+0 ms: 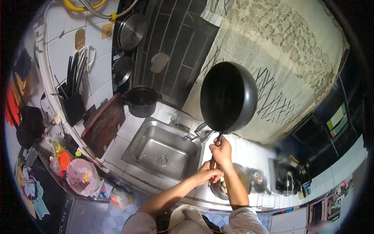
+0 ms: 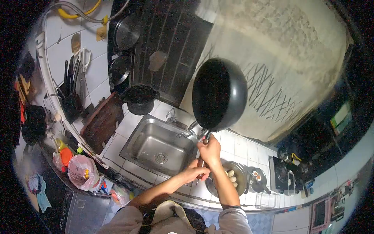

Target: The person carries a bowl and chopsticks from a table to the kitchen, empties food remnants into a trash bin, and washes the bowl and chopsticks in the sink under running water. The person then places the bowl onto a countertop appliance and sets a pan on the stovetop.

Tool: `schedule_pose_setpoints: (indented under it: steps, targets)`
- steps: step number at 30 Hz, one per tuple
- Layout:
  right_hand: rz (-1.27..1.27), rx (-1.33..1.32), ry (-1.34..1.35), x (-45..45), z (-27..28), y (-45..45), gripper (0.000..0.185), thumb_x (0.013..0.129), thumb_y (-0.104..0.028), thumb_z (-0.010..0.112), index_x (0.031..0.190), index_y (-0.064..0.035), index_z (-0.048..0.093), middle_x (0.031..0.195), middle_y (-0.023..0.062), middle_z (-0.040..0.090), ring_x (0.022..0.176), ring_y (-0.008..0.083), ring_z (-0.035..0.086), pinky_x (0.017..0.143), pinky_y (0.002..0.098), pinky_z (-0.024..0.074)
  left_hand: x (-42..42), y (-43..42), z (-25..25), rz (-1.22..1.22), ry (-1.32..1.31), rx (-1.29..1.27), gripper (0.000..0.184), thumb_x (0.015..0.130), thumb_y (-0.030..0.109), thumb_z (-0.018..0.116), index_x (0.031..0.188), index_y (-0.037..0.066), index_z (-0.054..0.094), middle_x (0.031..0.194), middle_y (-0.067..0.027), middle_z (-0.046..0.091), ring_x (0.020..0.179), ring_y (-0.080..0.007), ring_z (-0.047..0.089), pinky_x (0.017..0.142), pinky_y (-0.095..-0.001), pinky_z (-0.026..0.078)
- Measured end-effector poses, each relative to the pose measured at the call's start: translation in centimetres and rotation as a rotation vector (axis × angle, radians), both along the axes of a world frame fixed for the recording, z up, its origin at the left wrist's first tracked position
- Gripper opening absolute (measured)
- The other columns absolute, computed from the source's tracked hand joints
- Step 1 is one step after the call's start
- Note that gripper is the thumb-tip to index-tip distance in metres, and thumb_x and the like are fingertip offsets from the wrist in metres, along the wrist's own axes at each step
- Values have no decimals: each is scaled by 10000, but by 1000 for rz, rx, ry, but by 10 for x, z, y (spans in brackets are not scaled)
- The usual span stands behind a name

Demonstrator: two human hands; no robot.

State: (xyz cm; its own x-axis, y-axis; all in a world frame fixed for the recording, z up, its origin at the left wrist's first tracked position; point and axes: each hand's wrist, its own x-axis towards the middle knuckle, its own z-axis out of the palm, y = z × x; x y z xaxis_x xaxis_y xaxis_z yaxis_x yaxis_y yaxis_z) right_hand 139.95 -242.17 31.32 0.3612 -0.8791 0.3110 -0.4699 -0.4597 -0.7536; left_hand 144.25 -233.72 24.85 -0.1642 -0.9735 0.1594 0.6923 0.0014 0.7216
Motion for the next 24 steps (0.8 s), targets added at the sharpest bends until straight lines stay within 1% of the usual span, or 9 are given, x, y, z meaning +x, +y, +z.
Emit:
schedule_pose_setpoints:
  steps: [2, 3, 8, 10, 12, 14, 19, 24]
  targets:
    - [-71, -111, 176, 11, 9, 13, 187, 614, -127, 556, 756, -15, 505, 554, 120, 544, 527, 282, 555, 540, 358, 429, 4, -10, -22, -29, 2, -53, 53, 719, 62, 521, 730, 21, 489, 495, -29, 463, 418, -98, 464, 380, -220, 357]
    - [-72, -130, 208, 14, 8, 15, 188, 618, -122, 560, 764, -18, 503, 555, 131, 547, 548, 306, 562, 551, 373, 433, 6, -12, -25, -60, -4, -101, 63, 713, 66, 522, 745, 16, 500, 498, -30, 465, 428, -101, 469, 394, -217, 365]
    - [-49, -251, 306, 27, 5, 18, 222, 624, -136, 583, 791, -20, 492, 569, 144, 559, 554, 328, 565, 553, 391, 446, 14, -19, -30, -81, 84, -67, 104, 704, 83, 535, 778, 12, 516, 559, -29, 495, 442, -109, 472, 410, -211, 382]
    - [-57, -381, 329, 32, 5, 18, 247, 624, -149, 585, 804, -13, 487, 583, 157, 567, 563, 336, 570, 558, 403, 452, 17, -24, -30, -100, 108, -45, 118, 706, 96, 539, 787, 13, 516, 584, -29, 504, 454, -110, 478, 414, -209, 386]
    - [-56, -395, 346, 36, 10, 22, 263, 626, -160, 585, 811, -7, 477, 587, 168, 568, 566, 342, 572, 557, 413, 453, 20, -34, -33, -146, 131, -71, 138, 704, 121, 559, 802, 32, 518, 621, -28, 513, 480, -112, 490, 417, -217, 392]
    - [-59, -433, 360, 40, 14, 24, 269, 627, -164, 586, 812, -8, 469, 584, 168, 566, 565, 346, 570, 553, 413, 452, 22, -44, -38, -184, 148, -100, 152, 697, 123, 571, 816, 43, 519, 622, -25, 512, 484, -115, 493, 418, -219, 394]
    - [-45, -537, 393, 41, 25, 33, 307, 618, -153, 606, 830, 8, 454, 598, 173, 549, 552, 339, 554, 520, 417, 441, 35, -41, -17, -313, 158, -176, 156, 671, 99, 585, 813, 65, 530, 639, -17, 517, 493, -113, 493, 433, -232, 395]
    - [-29, -619, 417, 41, 29, 36, 339, 610, -151, 623, 848, 13, 445, 589, 155, 546, 562, 320, 556, 515, 405, 443, 36, -46, -14, -343, 156, -195, 150, 670, 97, 583, 807, 64, 531, 638, -17, 518, 494, -113, 493, 434, -232, 394]
